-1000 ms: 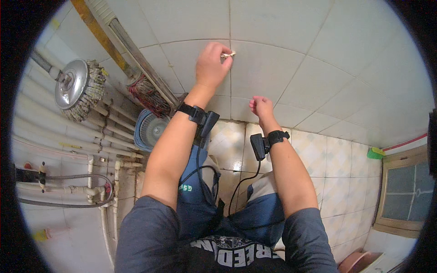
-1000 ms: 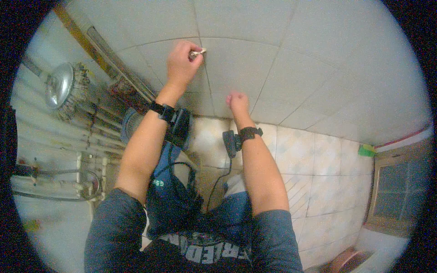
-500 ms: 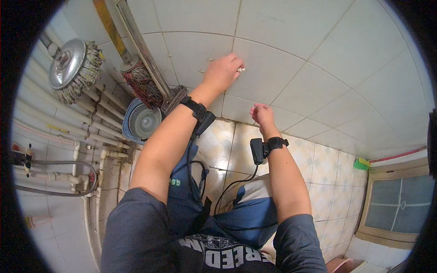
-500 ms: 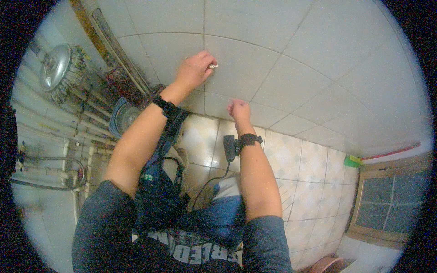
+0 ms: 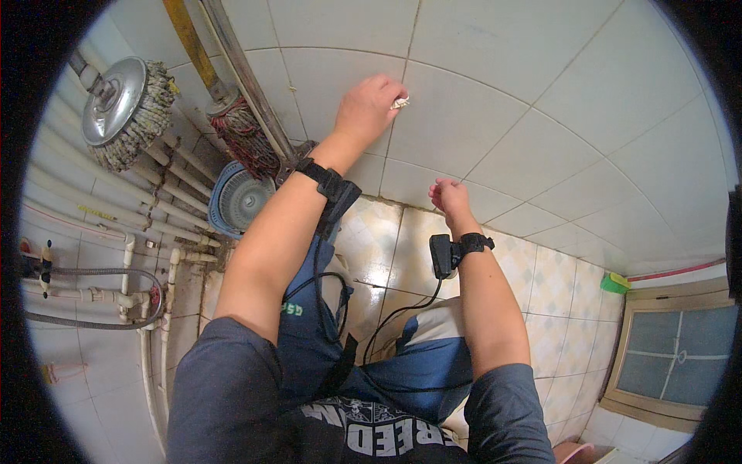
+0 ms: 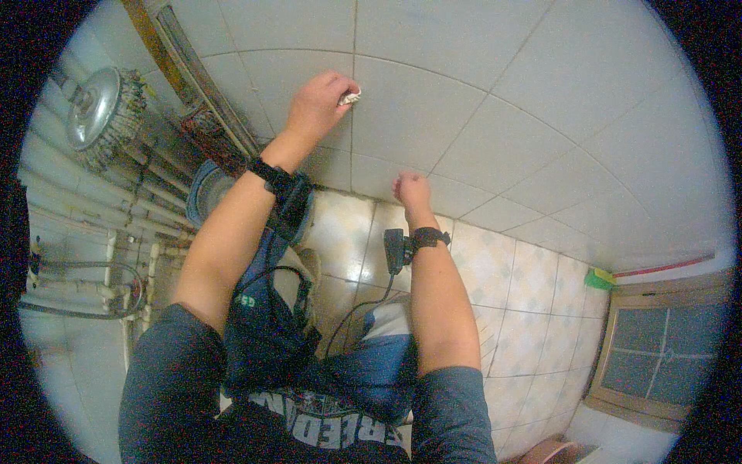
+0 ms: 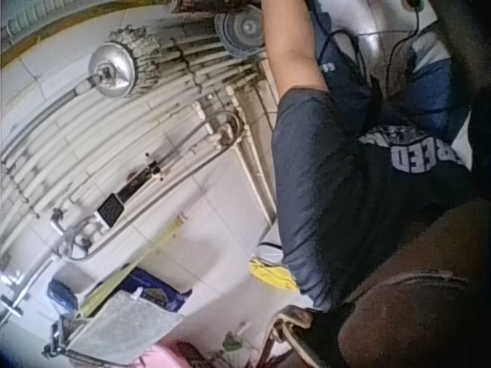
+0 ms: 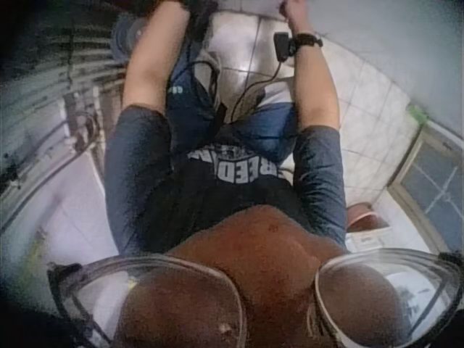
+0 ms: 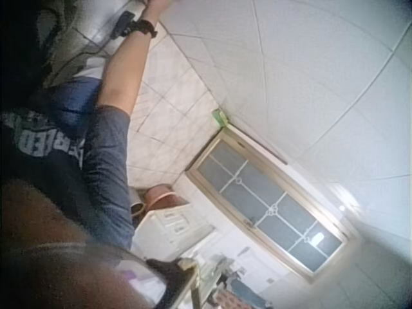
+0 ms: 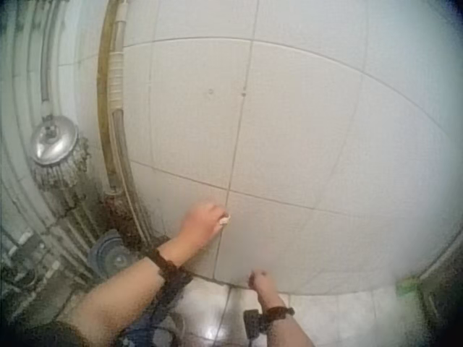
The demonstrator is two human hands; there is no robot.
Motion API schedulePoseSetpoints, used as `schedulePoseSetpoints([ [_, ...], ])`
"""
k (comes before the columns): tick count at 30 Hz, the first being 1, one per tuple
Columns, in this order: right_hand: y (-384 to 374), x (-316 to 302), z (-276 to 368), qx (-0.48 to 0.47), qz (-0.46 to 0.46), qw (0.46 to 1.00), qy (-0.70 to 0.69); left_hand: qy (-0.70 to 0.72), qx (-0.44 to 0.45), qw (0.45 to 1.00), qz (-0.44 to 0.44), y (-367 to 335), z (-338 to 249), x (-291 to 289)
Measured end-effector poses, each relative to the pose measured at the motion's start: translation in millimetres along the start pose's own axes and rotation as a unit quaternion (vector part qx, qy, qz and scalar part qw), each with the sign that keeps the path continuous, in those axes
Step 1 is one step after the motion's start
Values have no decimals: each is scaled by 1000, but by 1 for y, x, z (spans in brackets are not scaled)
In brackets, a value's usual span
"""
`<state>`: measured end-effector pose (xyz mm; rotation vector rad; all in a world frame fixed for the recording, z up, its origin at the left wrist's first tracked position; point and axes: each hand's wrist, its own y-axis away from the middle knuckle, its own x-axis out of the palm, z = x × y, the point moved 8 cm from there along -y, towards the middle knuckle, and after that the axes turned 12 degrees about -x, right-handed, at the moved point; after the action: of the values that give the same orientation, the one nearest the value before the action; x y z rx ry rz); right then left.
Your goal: The recorder uses a piece of white paper or cloth to wipe and clean specific spots on the bathroom wall tiles.
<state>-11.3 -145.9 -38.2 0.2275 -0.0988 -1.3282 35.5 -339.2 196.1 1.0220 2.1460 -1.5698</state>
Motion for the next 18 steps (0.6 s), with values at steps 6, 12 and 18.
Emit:
schedulePoseSetpoints([
  [6,3,-1,1,-1,-1,1000,-9,27,-19,999,-33,-6,-8,-17],
  [12,5,-1,2,6,-3,1000,2,52,29,994,-90,-15,-25,-32],
  [18,10,-3,-5,16,-4,1000,21,15,30,999,-27,-5,-20,-1],
])
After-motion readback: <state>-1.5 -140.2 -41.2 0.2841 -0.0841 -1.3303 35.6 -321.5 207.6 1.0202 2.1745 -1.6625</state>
